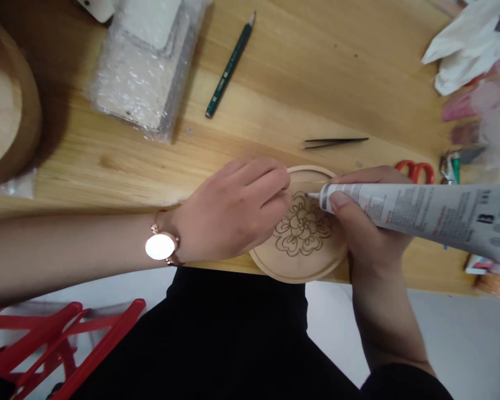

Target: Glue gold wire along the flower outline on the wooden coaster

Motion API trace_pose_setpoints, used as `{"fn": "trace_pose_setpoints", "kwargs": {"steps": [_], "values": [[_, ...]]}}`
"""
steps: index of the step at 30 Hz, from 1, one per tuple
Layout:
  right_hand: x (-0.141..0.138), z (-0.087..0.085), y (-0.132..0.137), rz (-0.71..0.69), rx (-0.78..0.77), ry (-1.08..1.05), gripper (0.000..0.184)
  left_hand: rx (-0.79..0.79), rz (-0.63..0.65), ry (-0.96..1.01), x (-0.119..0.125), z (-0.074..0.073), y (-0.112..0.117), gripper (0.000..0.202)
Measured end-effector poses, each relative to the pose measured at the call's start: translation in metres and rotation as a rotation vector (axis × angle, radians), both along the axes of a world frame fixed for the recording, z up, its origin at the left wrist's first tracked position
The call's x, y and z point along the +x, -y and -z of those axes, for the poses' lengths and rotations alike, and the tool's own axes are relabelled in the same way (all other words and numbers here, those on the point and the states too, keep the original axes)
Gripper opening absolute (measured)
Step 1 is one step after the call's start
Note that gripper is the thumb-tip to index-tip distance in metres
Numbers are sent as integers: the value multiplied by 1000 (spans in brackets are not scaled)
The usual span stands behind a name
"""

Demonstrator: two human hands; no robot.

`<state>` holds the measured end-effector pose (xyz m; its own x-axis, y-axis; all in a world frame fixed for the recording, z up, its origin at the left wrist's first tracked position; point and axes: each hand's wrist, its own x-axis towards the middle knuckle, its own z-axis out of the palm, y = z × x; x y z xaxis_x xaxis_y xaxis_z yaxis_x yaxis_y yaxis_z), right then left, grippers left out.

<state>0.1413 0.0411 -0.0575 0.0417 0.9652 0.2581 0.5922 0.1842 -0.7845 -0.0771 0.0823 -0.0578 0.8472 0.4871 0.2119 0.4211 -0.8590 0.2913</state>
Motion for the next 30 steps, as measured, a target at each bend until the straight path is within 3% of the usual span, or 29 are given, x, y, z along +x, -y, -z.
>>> {"fn": "trace_pose_setpoints", "kwargs": {"steps": [19, 30], "values": [[3, 0, -3, -86, -18, -7, 14, 48, -16, 125, 2, 2, 0, 20], [3, 1, -1, -36, -29, -39, 10, 46, -15, 133, 2, 3, 0, 20]]}}
